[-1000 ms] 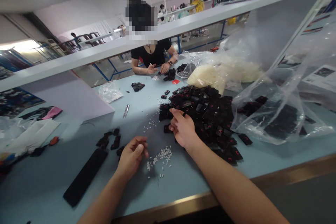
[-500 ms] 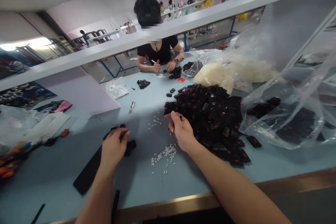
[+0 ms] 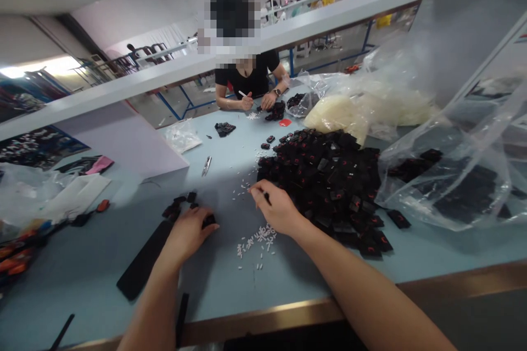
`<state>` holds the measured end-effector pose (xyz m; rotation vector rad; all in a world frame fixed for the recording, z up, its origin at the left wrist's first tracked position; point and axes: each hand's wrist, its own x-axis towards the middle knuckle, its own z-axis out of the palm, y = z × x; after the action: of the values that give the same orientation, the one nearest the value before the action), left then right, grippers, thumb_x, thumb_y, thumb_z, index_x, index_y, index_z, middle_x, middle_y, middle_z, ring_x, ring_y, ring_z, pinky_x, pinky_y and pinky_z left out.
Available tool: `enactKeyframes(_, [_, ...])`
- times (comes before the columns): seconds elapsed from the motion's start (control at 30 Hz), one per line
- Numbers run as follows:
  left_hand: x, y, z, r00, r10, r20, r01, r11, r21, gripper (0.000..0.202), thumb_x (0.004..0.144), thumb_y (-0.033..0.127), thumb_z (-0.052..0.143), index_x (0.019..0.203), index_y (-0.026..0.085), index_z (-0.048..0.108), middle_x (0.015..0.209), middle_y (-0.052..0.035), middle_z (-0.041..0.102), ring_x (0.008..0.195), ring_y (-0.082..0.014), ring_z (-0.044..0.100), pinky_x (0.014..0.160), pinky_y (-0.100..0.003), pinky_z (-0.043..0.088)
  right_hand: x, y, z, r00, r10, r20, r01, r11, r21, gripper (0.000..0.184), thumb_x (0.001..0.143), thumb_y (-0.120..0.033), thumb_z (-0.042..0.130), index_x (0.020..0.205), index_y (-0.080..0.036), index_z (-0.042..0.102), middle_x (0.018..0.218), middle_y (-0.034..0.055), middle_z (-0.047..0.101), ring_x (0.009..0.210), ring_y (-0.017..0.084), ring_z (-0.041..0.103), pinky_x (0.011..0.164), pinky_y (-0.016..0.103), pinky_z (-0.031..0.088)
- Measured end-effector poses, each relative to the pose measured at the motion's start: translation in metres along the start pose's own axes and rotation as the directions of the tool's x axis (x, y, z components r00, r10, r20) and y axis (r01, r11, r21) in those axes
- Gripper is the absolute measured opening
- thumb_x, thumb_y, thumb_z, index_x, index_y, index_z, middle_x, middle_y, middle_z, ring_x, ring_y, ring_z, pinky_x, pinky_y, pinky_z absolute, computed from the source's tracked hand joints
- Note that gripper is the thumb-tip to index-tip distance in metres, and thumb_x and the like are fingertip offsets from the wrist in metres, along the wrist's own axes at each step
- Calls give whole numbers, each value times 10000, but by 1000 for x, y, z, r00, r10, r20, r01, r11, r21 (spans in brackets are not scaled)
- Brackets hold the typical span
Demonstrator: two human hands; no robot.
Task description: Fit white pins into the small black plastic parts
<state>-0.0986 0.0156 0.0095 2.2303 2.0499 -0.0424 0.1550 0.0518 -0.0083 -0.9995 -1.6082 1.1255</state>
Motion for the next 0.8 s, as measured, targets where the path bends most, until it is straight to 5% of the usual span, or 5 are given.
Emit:
enactKeyframes(0.1, [1, 10, 5, 987, -2, -162, -18, 992, -123, 297, 818, 333, 620, 1074, 182, 628, 1027, -134, 633, 985, -311, 591, 877, -422, 444, -2, 1, 0, 962, -101, 254, 178, 936, -303, 137, 869, -150, 512, 886, -183, 644, 852, 38, 620, 768, 153, 564, 703, 253, 418])
enactKeyframes(0.2, [1, 21, 9, 956, -32, -291, -61, 950, -305, 303, 800, 321, 635, 1077, 199, 629, 1038, -105, 604, 901, -254, 606, 842, -392, 471, -8, -2, 6, 887, -35, 461, 293, 815, -500, 191, 788, -82, 574, 915, -190, 668, 901, 50, 632, 761, 158, 574, 685, 250, 402])
enactKeyframes(0.43, [2, 35, 11, 937, -219, -273, -18, 749, -662, 265, 756, 357, 675, 972, 203, 662, 851, -32, 616, 761, -186, 593, 731, -318, 476, -22, -3, 32, 782, -31, 622, 537, 539, -649, 153, 857, -120, 529, 852, -169, 674, 859, 94, 663, 856, 240, 602, 763, 335, 407])
enactKeyframes(0.67, [4, 42, 15, 966, -259, -5, 51, 212, -976, 294, 753, 392, 690, 918, 165, 604, 711, 8, 612, 607, -137, 601, 580, -266, 494, -25, 1, 44, 784, -59, 617, 573, 451, -685, 172, 884, -119, 490, 893, -122, 661, 861, 134, 673, 843, 270, 612, 772, 381, 424])
enactKeyframes(0.8, [4, 47, 17, 972, -213, 98, 70, -135, -988, 304, 741, 405, 720, 879, 164, 598, 690, 31, 567, 591, -123, 602, 520, -242, 506, -21, 2, 39, 835, -27, 550, 461, 580, -672, 98, 828, -189, 598, 891, -129, 641, 888, 126, 678, 856, 258, 612, 778, 349, 419])
